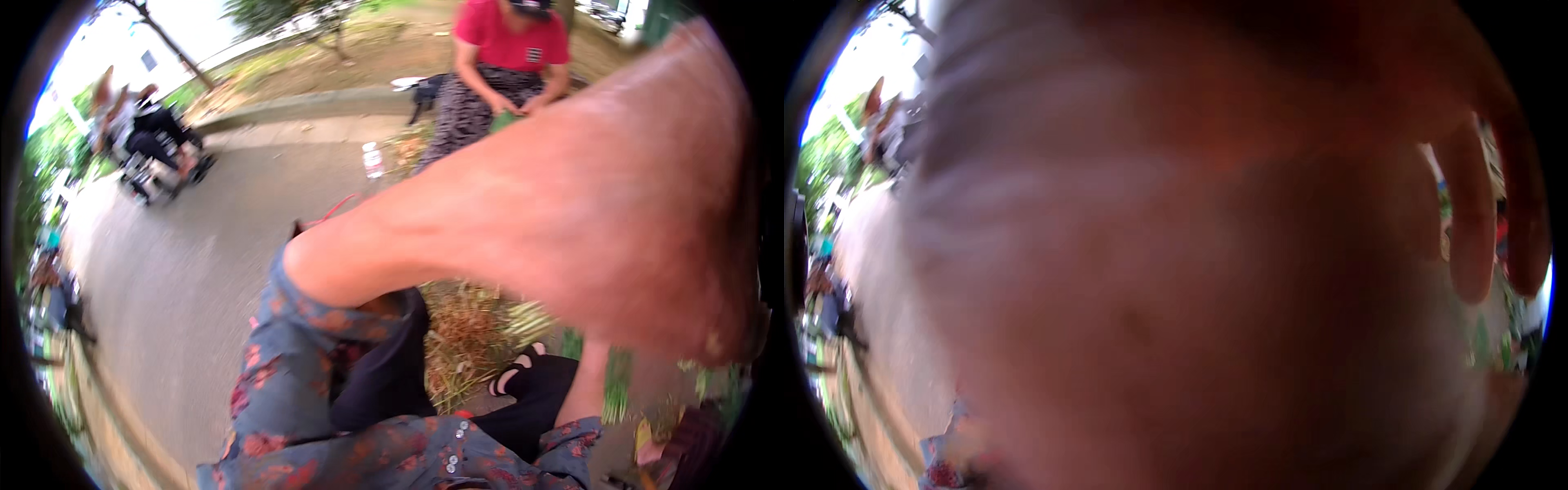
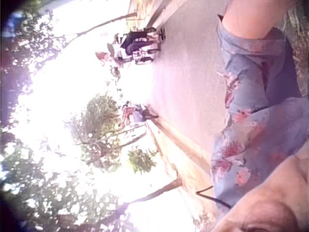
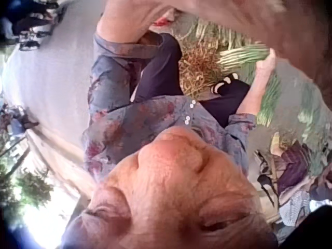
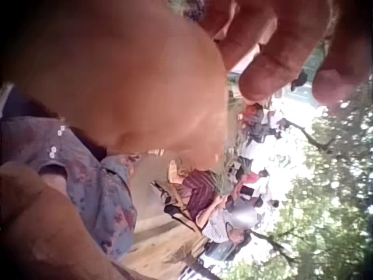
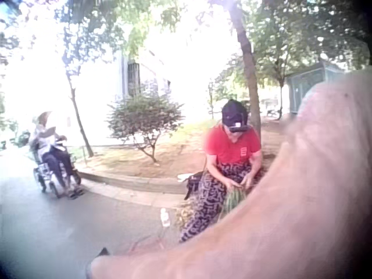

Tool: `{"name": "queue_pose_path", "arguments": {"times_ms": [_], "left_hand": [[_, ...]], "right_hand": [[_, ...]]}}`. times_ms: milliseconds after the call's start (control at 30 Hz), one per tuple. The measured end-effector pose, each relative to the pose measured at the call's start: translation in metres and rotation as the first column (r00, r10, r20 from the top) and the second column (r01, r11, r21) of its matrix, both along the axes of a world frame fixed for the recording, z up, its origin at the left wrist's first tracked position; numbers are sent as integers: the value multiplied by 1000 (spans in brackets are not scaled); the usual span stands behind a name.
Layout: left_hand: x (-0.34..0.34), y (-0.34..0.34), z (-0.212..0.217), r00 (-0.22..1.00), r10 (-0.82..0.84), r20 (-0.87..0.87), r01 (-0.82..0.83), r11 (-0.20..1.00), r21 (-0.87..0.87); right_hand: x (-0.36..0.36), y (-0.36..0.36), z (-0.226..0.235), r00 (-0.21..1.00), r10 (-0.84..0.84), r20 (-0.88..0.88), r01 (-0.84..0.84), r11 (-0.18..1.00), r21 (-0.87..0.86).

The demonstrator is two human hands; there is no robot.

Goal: The person bundles scallions by hand, gathering green stalks from a pile on the pavement and tying them into bunches using thin red plastic strips.

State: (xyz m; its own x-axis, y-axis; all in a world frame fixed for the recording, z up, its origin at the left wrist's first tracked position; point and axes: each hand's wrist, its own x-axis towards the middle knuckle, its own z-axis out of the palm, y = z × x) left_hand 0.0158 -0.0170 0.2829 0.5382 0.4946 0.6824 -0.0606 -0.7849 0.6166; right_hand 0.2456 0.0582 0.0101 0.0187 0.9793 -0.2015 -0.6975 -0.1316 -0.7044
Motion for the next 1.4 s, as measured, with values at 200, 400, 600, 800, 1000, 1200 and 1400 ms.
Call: {"name": "queue_pose_path", "arguments": {"times_ms": [200,400,600,800,1000,1200,1400], "left_hand": [[-5,-12,-1,985,156,-66,-155,988,29],[-13,-19,-3,964,255,-72,-253,967,37],[-15,2,-15,949,310,-55,-311,950,-8],[-3,35,-37,946,324,-28,-325,944,-52],[55,68,-42,972,235,2,-235,971,-48],[55,69,-58,954,298,-35,-300,952,-64],[69,43,-35,976,212,58,-210,977,-45]], "right_hand": [[-6,17,-11,995,96,-14,-96,995,-39],[-19,24,-15,991,131,-2,-131,990,-56],[-12,39,-23,993,118,-30,-120,988,-92],[16,63,-56,995,53,-80,-67,980,-189],[106,108,-114,952,-74,-297,-67,897,-437],[-15,19,-37,993,73,91,-74,997,8],[7,5,-10,999,46,0,-46,998,-36]]}}
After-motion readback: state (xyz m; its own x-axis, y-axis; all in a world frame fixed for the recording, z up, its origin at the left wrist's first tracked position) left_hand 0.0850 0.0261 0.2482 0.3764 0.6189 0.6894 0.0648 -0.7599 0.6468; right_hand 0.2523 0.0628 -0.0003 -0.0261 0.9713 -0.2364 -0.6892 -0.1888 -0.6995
